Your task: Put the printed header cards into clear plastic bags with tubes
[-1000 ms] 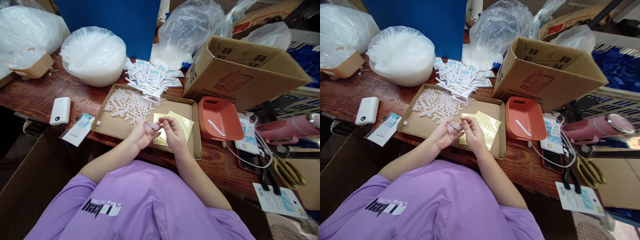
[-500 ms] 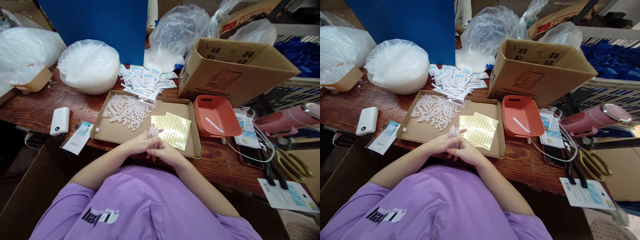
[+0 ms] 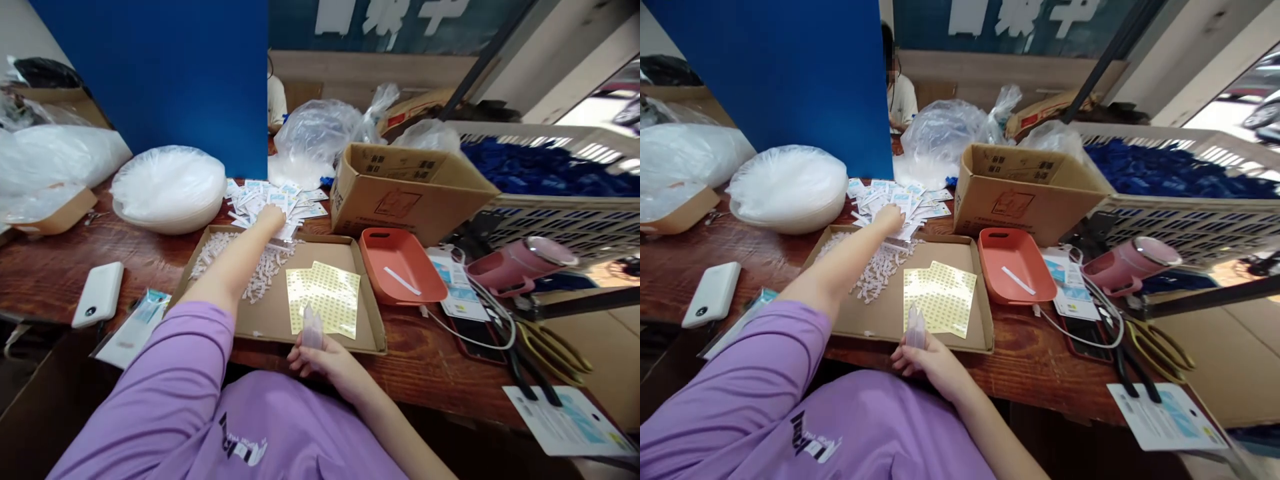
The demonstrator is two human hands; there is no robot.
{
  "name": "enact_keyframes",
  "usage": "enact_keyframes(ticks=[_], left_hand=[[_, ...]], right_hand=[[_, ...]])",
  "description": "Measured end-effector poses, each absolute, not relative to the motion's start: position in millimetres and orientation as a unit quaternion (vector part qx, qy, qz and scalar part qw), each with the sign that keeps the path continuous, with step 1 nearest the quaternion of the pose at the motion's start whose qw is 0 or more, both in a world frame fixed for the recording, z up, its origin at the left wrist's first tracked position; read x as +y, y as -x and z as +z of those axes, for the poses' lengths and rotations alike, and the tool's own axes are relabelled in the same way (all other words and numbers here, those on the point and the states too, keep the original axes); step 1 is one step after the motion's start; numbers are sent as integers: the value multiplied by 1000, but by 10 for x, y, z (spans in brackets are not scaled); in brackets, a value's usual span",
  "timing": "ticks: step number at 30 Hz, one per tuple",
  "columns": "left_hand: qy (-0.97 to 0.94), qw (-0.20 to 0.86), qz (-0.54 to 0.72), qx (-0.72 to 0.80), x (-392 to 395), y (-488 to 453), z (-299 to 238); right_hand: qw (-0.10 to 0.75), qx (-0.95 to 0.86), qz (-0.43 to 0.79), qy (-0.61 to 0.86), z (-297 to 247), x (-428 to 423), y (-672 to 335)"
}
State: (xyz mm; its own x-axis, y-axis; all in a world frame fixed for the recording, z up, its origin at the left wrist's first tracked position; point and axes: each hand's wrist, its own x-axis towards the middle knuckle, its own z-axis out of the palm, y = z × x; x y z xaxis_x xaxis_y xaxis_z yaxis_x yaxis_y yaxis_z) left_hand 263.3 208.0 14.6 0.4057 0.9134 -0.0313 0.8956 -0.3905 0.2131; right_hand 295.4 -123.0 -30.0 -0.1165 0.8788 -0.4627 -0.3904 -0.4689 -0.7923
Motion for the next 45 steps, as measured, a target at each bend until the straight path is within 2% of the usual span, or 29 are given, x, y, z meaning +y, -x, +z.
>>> enact_keyframes(ticks=[7,13,17,22,28,38,45], left_hand=[[-772,107,-2,626,2383,-3106,-59],[-788,127,-52,600,2309,-3076,-132],[-795,147,-42,588,2236,-2938,-80],[-768,119,-2,629,2281,-2725,31],[-737,157,-28,657,2396,-2721,36],[-702,213,29,679,2310,-2752,220],[-759,309,138,555,1945,-2702,562]], right_hand=[[470,-241,659,535,-313,-1370,-3113],[478,-238,654,537,-393,-1307,-3128],[475,-258,667,513,-401,-1243,-3062],[471,-245,692,488,-283,-1239,-2980],[487,-191,715,464,-242,-1313,-2998],[500,-197,690,485,-308,-1403,-3045],[517,-169,741,394,-306,-1365,-3140]])
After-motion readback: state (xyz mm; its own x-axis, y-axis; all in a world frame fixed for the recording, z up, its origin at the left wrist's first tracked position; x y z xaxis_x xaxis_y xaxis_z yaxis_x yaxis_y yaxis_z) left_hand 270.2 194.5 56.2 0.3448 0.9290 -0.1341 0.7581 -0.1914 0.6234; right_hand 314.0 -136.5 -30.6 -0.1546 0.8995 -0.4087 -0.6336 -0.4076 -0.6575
